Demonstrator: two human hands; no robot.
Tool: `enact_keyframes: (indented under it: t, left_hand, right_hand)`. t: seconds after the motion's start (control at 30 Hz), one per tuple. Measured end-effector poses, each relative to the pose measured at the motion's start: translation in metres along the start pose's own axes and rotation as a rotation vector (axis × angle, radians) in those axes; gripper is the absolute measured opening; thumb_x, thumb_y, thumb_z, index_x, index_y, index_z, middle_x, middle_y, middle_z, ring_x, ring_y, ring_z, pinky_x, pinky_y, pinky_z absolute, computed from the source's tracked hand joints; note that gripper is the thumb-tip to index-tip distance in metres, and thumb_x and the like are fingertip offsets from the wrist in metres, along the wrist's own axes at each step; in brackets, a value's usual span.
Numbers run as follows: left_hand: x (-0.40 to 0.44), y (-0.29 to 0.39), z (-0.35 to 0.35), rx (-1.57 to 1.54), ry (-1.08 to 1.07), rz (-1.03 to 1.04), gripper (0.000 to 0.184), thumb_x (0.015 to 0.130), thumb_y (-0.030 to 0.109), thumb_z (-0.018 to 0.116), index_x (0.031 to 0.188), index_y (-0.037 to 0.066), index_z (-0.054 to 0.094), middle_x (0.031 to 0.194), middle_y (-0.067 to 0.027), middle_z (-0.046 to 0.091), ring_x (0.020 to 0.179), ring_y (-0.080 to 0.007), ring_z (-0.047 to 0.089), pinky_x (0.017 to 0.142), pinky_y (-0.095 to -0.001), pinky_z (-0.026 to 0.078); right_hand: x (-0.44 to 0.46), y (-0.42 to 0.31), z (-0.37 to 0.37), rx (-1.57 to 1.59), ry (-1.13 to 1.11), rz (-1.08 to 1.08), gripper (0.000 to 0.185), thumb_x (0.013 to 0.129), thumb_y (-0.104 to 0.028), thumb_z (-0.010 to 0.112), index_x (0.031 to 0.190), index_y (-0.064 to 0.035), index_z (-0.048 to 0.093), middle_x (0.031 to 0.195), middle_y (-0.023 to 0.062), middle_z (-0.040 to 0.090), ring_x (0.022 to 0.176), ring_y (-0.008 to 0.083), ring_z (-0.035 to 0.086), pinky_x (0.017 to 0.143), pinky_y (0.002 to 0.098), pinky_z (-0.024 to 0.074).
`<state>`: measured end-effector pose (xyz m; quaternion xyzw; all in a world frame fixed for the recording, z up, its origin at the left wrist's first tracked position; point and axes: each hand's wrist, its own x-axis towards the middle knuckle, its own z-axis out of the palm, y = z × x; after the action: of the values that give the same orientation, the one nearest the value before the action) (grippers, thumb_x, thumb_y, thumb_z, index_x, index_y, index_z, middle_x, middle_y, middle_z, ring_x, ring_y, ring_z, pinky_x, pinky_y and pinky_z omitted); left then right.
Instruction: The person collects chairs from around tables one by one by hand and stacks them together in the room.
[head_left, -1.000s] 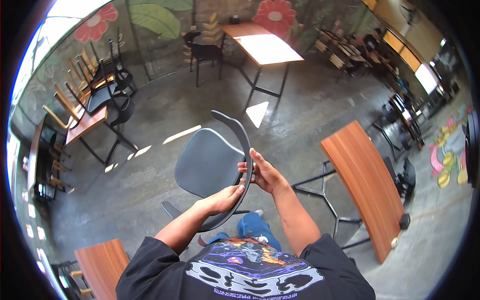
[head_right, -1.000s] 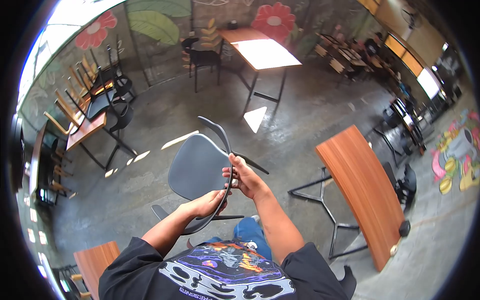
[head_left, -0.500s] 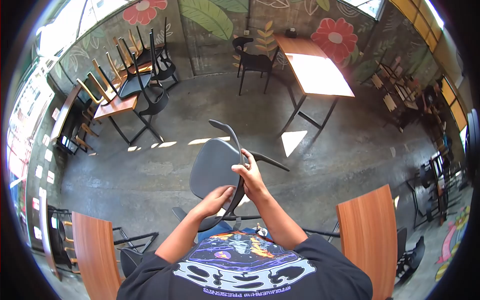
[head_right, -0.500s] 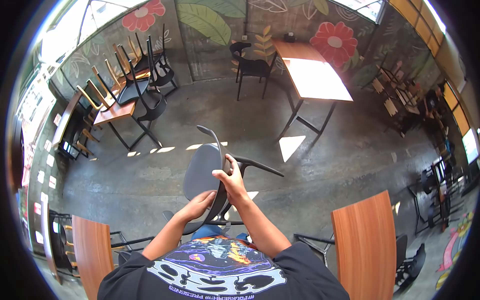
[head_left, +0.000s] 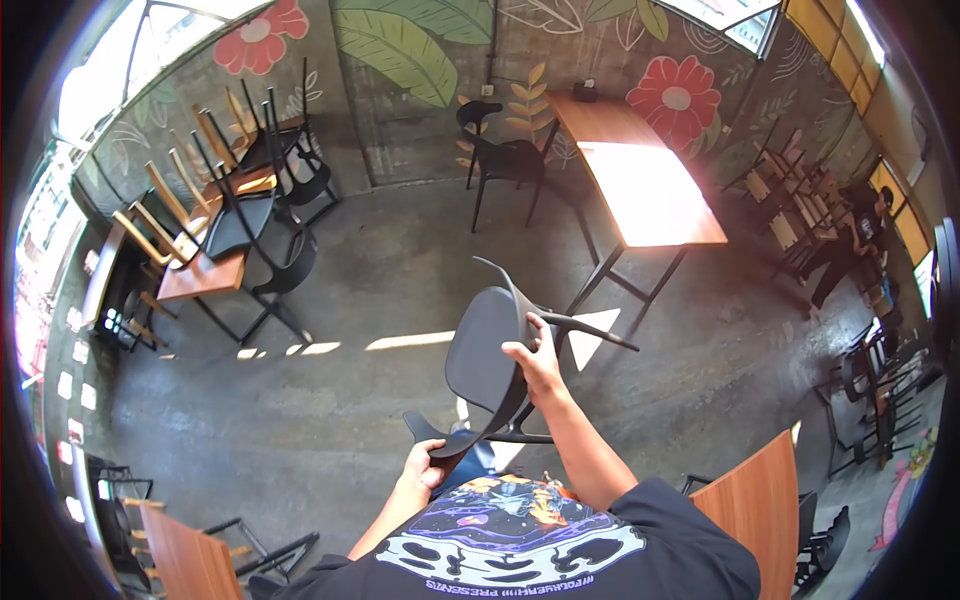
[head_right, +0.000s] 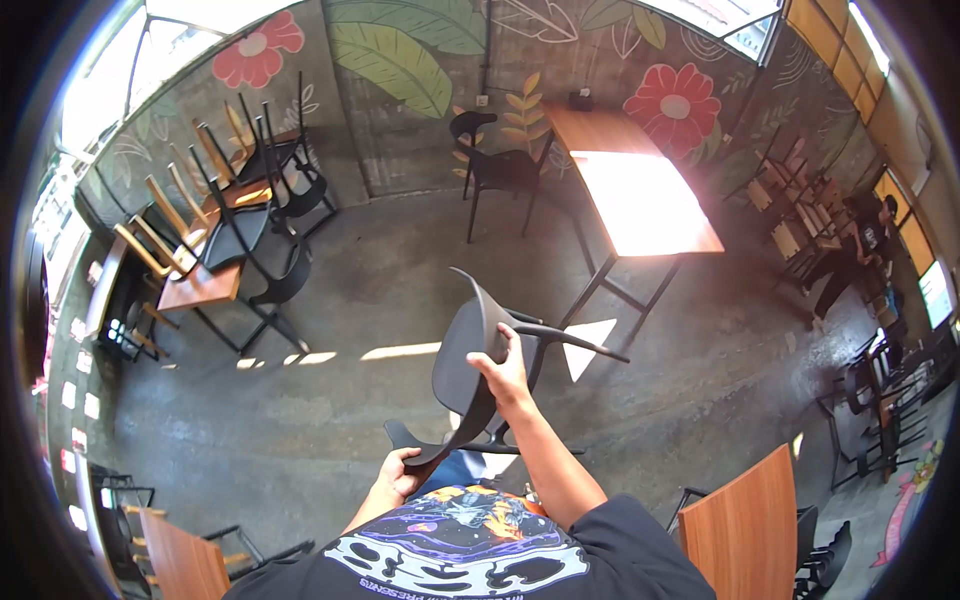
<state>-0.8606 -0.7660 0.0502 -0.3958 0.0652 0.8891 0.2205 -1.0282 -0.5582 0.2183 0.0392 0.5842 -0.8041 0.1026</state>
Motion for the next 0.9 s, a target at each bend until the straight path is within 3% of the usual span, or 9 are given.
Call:
enact_keyframes:
  t: [0.2, 0.23, 0.33, 0.43, 0.47, 0.53, 0.6, 0.73, 0.9]
  left_hand:
    - [0.027, 0.093, 0.154, 0.249, -0.089, 0.162, 0.027, 0.083, 0.009, 0.053, 0.104, -0.008, 0.057, 0.109, -0.0234, 0.062, 0.104, -0.0371, 0.061, 0.097, -0.0499, 0.050]
    - [0.027, 0.109, 0.185, 0.302, -0.061, 0.196, 0.020, 0.083, 0.009, 0.054, 0.097, -0.005, 0.058, 0.101, -0.0206, 0.064, 0.097, -0.0361, 0.064, 0.093, -0.0502, 0.053]
    - [0.063, 0.164, 0.233, 0.538, -0.075, 0.249, 0.015, 0.083, 0.006, 0.055, 0.096, -0.001, 0.057, 0.093, -0.0125, 0.066, 0.082, -0.0289, 0.067, 0.079, -0.0460, 0.059]
    - [0.083, 0.191, 0.294, 0.729, -0.041, 0.353, 0.017, 0.082, 0.001, 0.056, 0.098, 0.006, 0.055, 0.084, -0.0056, 0.061, 0.074, -0.0181, 0.065, 0.061, -0.0353, 0.060]
    - [0.095, 0.199, 0.308, 0.735, -0.037, 0.344, 0.017, 0.082, 0.001, 0.056, 0.098, 0.006, 0.055, 0.084, -0.0056, 0.061, 0.074, -0.0181, 0.065, 0.061, -0.0353, 0.060]
    - [0.117, 0.211, 0.331, 0.913, -0.078, 0.404, 0.016, 0.082, 0.002, 0.057, 0.098, 0.006, 0.055, 0.082, -0.0036, 0.059, 0.071, -0.0159, 0.063, 0.060, -0.0338, 0.060]
    - [0.144, 0.222, 0.354, 0.979, -0.061, 0.422, 0.017, 0.082, 0.005, 0.059, 0.099, 0.007, 0.055, 0.082, -0.0015, 0.058, 0.070, -0.0136, 0.060, 0.059, -0.0324, 0.057]
    - [0.201, 0.250, 0.397, 1.170, -0.074, 0.442, 0.022, 0.079, 0.006, 0.060, 0.101, 0.008, 0.057, 0.082, -0.0012, 0.057, 0.073, -0.0114, 0.058, 0.058, -0.0302, 0.052]
    - [0.262, 0.296, 0.463, 1.263, -0.004, 0.401, 0.026, 0.078, 0.004, 0.060, 0.103, 0.008, 0.059, 0.079, -0.0003, 0.056, 0.068, -0.0110, 0.057, 0.053, -0.0286, 0.052]
  right_hand:
    - [0.098, -0.037, -0.050, 0.051, 0.183, -0.014, 0.092, 0.072, -0.024, 0.073, 0.148, -0.0134, 0.022, 0.112, 0.0064, 0.047, 0.093, 0.0178, 0.052, 0.087, 0.0311, 0.0429]
    - [0.103, -0.046, -0.049, 0.124, 0.190, -0.046, 0.085, 0.073, -0.021, 0.069, 0.145, -0.0135, 0.026, 0.107, 0.0051, 0.046, 0.089, 0.0158, 0.050, 0.079, 0.0306, 0.0439]
    - [0.122, -0.042, -0.061, 0.268, 0.194, -0.074, 0.057, 0.078, -0.015, 0.060, 0.131, -0.0087, 0.040, 0.103, 0.0059, 0.053, 0.088, 0.0158, 0.057, 0.077, 0.0331, 0.0524]
    - [0.142, -0.031, -0.075, 0.269, 0.257, 0.007, 0.046, 0.083, -0.019, 0.061, 0.124, -0.0050, 0.048, 0.107, 0.0114, 0.061, 0.097, 0.0226, 0.062, 0.084, 0.0379, 0.0534]
    - [0.152, -0.030, -0.083, 0.272, 0.268, 0.010, 0.046, 0.083, -0.019, 0.061, 0.124, -0.0050, 0.048, 0.107, 0.0114, 0.061, 0.097, 0.0226, 0.062, 0.084, 0.0379, 0.0534]
    - [0.169, -0.025, -0.097, 0.532, 0.356, 0.257, 0.048, 0.087, -0.028, 0.066, 0.124, -0.0062, 0.045, 0.107, 0.0137, 0.060, 0.101, 0.0272, 0.062, 0.088, 0.0393, 0.0523]
    - [0.191, -0.009, -0.106, 0.523, 0.395, 0.245, 0.037, 0.091, -0.031, 0.064, 0.115, -0.0049, 0.056, 0.099, 0.0122, 0.065, 0.093, 0.0265, 0.065, 0.086, 0.0398, 0.0530]
    - [0.239, 0.025, -0.143, 0.345, 0.577, 0.354, 0.031, 0.094, -0.027, 0.059, 0.112, -0.0026, 0.062, 0.103, 0.0088, 0.069, 0.093, 0.0236, 0.067, 0.083, 0.0415, 0.0554]
    - [0.320, 0.048, -0.162, 0.119, 0.598, 0.387, 0.016, 0.086, -0.007, 0.061, 0.098, 0.0029, 0.066, 0.086, 0.0102, 0.067, 0.073, 0.0193, 0.065, 0.061, 0.0347, 0.0532]
